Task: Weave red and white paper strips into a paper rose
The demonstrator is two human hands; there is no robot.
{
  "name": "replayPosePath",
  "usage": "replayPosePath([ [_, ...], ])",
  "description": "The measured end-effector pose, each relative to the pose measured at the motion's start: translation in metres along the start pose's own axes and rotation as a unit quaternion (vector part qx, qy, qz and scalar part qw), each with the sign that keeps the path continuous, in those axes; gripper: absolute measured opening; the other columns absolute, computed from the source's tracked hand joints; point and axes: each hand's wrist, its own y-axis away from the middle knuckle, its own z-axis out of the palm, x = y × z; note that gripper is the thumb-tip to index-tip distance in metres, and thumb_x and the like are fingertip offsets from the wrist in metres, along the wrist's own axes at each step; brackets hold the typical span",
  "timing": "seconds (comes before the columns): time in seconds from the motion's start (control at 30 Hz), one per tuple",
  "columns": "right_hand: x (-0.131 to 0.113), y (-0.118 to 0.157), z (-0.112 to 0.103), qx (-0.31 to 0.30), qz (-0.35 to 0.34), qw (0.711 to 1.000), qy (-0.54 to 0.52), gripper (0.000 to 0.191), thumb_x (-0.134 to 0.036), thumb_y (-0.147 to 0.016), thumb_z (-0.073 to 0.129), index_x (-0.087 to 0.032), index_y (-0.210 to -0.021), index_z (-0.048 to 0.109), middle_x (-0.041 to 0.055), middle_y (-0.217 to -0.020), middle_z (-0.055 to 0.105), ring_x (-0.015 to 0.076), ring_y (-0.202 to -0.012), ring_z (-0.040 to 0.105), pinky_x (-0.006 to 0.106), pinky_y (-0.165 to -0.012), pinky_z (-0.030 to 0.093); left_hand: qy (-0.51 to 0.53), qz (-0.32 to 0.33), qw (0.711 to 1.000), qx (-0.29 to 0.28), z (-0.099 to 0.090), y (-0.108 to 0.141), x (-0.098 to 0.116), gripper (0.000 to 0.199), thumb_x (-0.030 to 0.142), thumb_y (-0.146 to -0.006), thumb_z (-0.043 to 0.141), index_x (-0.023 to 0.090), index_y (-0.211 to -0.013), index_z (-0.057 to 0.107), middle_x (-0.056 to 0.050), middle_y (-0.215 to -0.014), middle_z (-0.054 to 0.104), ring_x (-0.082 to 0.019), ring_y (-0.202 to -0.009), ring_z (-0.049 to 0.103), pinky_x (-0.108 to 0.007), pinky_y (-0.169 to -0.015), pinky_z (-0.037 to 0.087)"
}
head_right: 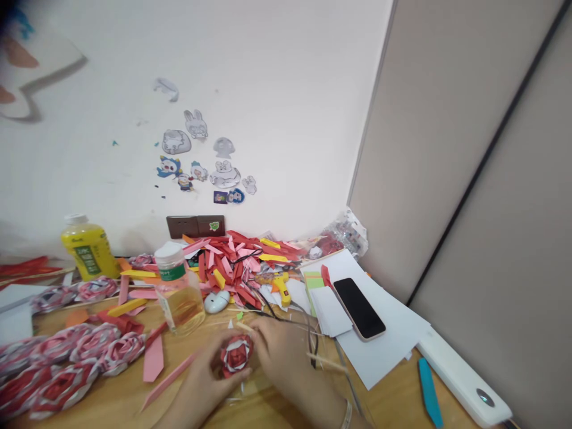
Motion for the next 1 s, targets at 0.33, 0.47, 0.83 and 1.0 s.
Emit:
replayPosePath([
  [0.33,0.006,-0.003,-0.002,-0.009,-0.071,0.994,0.086,0.010,-0.021,-0.087,0.058,-0.021,-0.091,0.066,0.0020,-0.081,0.065,0.0158,-0.072,0.059,0.023,-0.062,0.038,-0.009,-0.006,1.000,0.004,0.001,-0.002,-0.005,0.045,0.013,-0.055,0.072,0.017,-0.097,0.060,-0.009,-0.097,0.069,-0.028,-0.091,0.064,-0.041,-0.082,0.051],
  [0.47,0.004,-0.002,-0.002,0.014,-0.067,0.995,0.075,0.009,-0.022,-0.086,0.058,-0.021,-0.089,0.067,0.0021,-0.079,0.065,0.0157,-0.071,0.059,0.023,-0.062,0.038,-0.038,0.010,0.999,-0.003,0.001,-0.002,-0.005,0.044,0.012,-0.057,0.072,0.018,-0.099,0.060,-0.008,-0.099,0.068,-0.028,-0.094,0.062,-0.041,-0.084,0.049],
  [0.83,-0.006,0.002,0.006,0.045,0.033,0.997,-0.052,0.012,-0.019,-0.085,0.055,-0.022,-0.082,0.067,-0.0020,-0.074,0.068,0.0124,-0.066,0.062,0.020,-0.059,0.037,-0.042,0.025,0.999,0.006,0.001,0.001,-0.011,0.044,0.015,-0.059,0.072,0.018,-0.101,0.060,-0.008,-0.099,0.068,-0.027,-0.092,0.064,-0.040,-0.081,0.053],
  [1.0,-0.004,0.003,0.005,0.042,-0.007,0.998,0.048,0.012,-0.022,-0.087,0.051,-0.021,-0.087,0.063,-0.0017,-0.069,0.067,0.0130,-0.060,0.061,0.021,-0.051,0.033,-0.060,0.033,0.997,0.024,0.000,0.002,-0.013,0.046,0.017,-0.059,0.073,0.018,-0.103,0.060,-0.008,-0.100,0.068,-0.028,-0.094,0.064,-0.040,-0.082,0.053],
])
